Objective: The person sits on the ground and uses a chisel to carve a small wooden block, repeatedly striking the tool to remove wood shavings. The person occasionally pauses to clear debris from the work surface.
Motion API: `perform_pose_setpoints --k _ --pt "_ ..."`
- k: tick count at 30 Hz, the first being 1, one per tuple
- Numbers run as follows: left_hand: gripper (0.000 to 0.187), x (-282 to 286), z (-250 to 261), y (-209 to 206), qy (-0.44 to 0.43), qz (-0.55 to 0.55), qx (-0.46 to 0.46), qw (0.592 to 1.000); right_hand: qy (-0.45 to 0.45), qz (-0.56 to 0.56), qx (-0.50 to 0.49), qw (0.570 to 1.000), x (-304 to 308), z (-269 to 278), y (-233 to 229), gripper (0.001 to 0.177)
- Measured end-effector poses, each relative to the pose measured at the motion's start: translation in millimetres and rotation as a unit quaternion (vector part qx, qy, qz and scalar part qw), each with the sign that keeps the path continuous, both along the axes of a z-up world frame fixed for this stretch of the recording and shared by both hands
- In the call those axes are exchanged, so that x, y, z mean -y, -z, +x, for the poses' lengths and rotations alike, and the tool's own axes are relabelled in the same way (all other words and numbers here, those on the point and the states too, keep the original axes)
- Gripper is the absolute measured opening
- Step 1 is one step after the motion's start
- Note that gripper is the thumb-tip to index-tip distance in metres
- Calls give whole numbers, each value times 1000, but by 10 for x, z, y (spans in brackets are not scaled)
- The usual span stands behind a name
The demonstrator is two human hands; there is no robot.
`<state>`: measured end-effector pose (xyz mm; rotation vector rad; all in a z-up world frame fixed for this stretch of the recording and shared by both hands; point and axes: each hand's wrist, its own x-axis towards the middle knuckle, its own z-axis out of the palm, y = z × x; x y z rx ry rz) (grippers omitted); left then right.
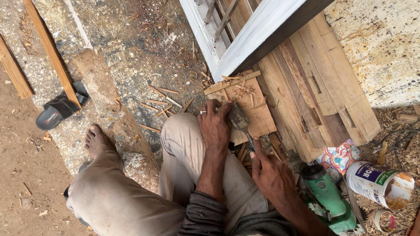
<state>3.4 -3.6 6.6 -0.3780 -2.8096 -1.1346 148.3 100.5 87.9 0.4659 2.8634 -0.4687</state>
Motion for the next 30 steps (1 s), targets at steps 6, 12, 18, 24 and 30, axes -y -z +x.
perform_pose_setpoints --k 6,12,18,24,30 --pt "40 1 -3 -34 3 15 22 1000 -5 7 41 999 -39 -278 135 56" --pt "34 -7 -7 -34 -6 36 28 999 -12 -21 16 1000 -11 -481 105 57" --pt "41 -31 -60 43 -34 53 6 998 -11 -22 16 1000 -108 -268 -87 54" --pt "28 -27 -16 105 -16 27 6 999 -11 -27 15 999 -3 -233 -136 53" --pt "35 -26 -22 65 -18 27 -4 999 -5 -23 37 999 36 -439 20 55"
